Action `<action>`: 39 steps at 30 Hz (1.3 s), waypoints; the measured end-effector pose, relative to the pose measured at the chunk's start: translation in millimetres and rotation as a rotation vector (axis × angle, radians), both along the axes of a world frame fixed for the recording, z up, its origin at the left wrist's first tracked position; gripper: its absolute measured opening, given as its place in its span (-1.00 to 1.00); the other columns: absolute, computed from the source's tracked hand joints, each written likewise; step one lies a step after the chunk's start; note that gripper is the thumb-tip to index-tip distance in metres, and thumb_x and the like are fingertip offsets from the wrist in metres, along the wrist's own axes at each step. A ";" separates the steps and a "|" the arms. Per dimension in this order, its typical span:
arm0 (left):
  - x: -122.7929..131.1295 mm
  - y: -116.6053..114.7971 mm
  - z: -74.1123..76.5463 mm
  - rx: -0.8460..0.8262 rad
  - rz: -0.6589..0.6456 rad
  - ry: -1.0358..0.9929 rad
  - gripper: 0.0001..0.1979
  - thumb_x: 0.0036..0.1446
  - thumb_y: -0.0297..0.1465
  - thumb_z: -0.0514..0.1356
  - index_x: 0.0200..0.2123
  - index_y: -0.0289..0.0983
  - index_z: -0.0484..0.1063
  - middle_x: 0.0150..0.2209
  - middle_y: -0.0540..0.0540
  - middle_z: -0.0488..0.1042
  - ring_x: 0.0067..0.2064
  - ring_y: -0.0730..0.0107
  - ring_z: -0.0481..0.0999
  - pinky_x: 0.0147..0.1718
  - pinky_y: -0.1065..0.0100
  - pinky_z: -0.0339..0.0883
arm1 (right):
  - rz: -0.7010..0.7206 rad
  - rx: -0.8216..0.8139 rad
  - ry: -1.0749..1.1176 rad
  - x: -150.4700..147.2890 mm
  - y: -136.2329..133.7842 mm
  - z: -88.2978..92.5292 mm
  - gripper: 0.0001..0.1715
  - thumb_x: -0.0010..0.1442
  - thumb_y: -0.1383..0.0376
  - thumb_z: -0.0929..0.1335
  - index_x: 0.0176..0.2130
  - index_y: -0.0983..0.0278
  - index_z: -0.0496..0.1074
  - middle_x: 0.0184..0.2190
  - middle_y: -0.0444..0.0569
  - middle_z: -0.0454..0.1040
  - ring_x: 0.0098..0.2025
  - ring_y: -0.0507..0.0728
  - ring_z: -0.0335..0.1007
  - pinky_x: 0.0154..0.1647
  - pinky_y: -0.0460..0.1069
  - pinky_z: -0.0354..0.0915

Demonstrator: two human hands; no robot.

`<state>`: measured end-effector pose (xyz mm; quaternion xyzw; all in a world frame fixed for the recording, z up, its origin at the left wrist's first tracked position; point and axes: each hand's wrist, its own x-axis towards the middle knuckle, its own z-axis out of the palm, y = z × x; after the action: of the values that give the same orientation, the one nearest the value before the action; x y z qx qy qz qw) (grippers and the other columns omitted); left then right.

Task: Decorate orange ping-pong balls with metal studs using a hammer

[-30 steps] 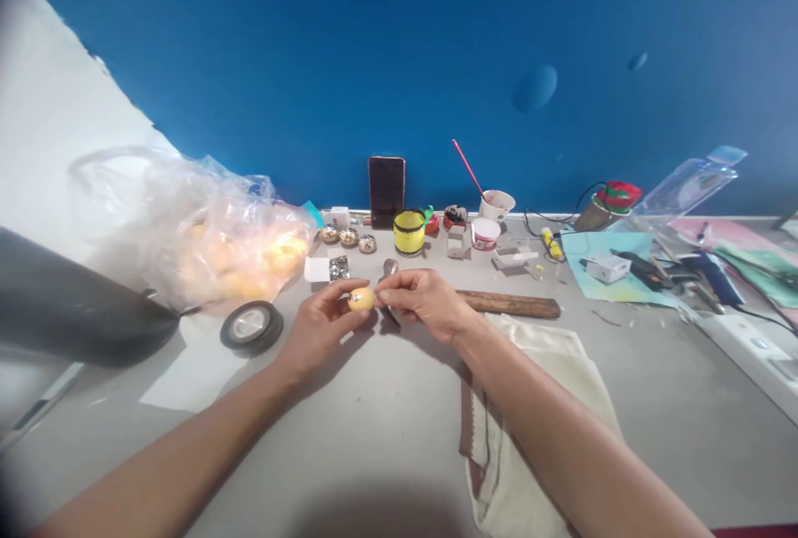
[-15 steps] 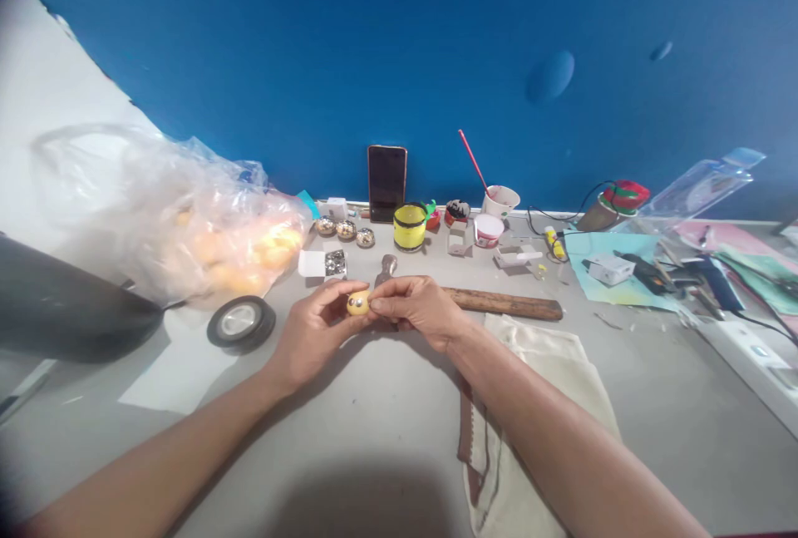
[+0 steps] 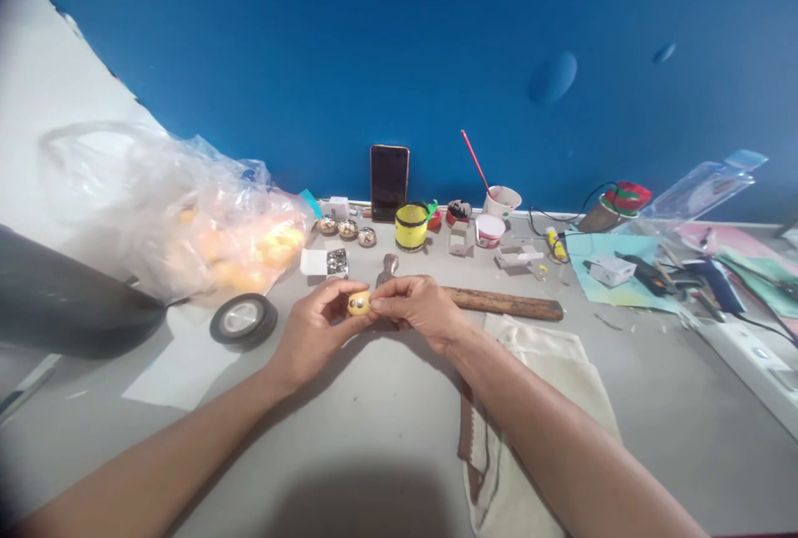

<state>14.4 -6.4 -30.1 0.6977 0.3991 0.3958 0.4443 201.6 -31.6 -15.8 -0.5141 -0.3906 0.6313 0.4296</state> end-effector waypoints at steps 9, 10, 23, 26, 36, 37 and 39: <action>0.1 -0.9 2.6 -0.054 0.003 -0.007 -0.71 0.03 -0.22 0.40 -0.22 -0.25 0.53 -0.30 -0.05 0.48 -0.33 0.39 0.44 -0.34 0.38 0.35 | 0.002 0.021 0.001 -1.5 -0.9 2.0 -0.69 -0.17 0.16 0.58 -0.44 0.31 0.59 -0.52 -0.06 0.54 -0.54 -0.05 0.14 -0.53 -0.09 -0.02; 0.1 -1.0 2.8 -0.056 0.005 -0.007 -0.70 0.03 -0.22 0.40 -0.22 -0.25 0.53 -0.30 -0.04 0.48 -0.34 0.39 0.44 -0.35 0.39 0.35 | 0.002 0.024 0.000 -1.6 -1.0 2.0 -0.69 -0.17 0.16 0.58 -0.44 0.31 0.59 -0.52 -0.06 0.54 -0.54 -0.04 0.14 -0.54 -0.09 -0.02; 1.6 -1.9 3.5 -0.071 0.004 -0.020 -0.70 0.03 -0.21 0.41 -0.24 -0.25 0.52 -0.31 -0.03 0.47 -0.36 0.41 0.44 -0.36 0.39 0.35 | 0.002 0.040 -0.012 -1.8 -1.7 1.4 -0.71 -0.15 0.17 0.57 -0.44 0.32 0.59 -0.52 -0.06 0.53 -0.55 -0.05 0.14 -0.53 -0.08 -0.01; 1.5 -1.7 3.0 -0.069 0.008 -0.023 -0.71 0.03 -0.22 0.42 -0.24 -0.26 0.53 -0.31 -0.03 0.48 -0.35 0.41 0.44 -0.36 0.38 0.35 | -0.003 0.052 -0.009 -2.2 -1.6 1.9 -0.70 -0.15 0.16 0.57 -0.45 0.32 0.58 -0.52 -0.07 0.53 -0.55 -0.05 0.14 -0.54 -0.08 -0.01; 1.4 -2.9 5.1 -0.077 -0.001 -0.041 -0.70 0.02 -0.22 0.42 -0.25 -0.26 0.52 -0.30 -0.04 0.49 -0.34 0.40 0.45 -0.36 0.38 0.34 | -0.009 0.050 -0.008 -2.5 -1.6 2.4 -0.70 -0.17 0.18 0.57 -0.45 0.32 0.59 -0.53 -0.08 0.53 -0.56 -0.06 0.15 -0.54 -0.09 0.01; 1.7 -3.0 5.7 -0.071 0.002 -0.040 -0.71 0.02 -0.22 0.42 -0.26 -0.26 0.52 -0.31 -0.03 0.48 -0.35 0.40 0.44 -0.37 0.38 0.33 | -0.012 0.051 -0.009 -3.1 -1.9 2.9 -0.71 -0.17 0.18 0.57 -0.45 0.32 0.59 -0.54 -0.08 0.52 -0.56 -0.06 0.14 -0.54 -0.09 0.01; 2.1 -3.1 6.7 -0.053 0.012 -0.026 -0.73 0.03 -0.22 0.41 -0.28 -0.26 0.51 -0.32 -0.02 0.46 -0.37 0.42 0.42 -0.38 0.39 0.32 | -0.021 0.056 -0.012 -4.7 -2.5 4.3 -0.73 -0.17 0.19 0.56 -0.46 0.32 0.59 -0.56 -0.09 0.51 -0.56 -0.06 0.14 -0.53 -0.08 0.03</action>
<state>16.5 -9.5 -23.4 0.6780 0.4077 0.3967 0.4656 196.8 -34.1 -11.5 -0.5094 -0.4054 0.6126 0.4481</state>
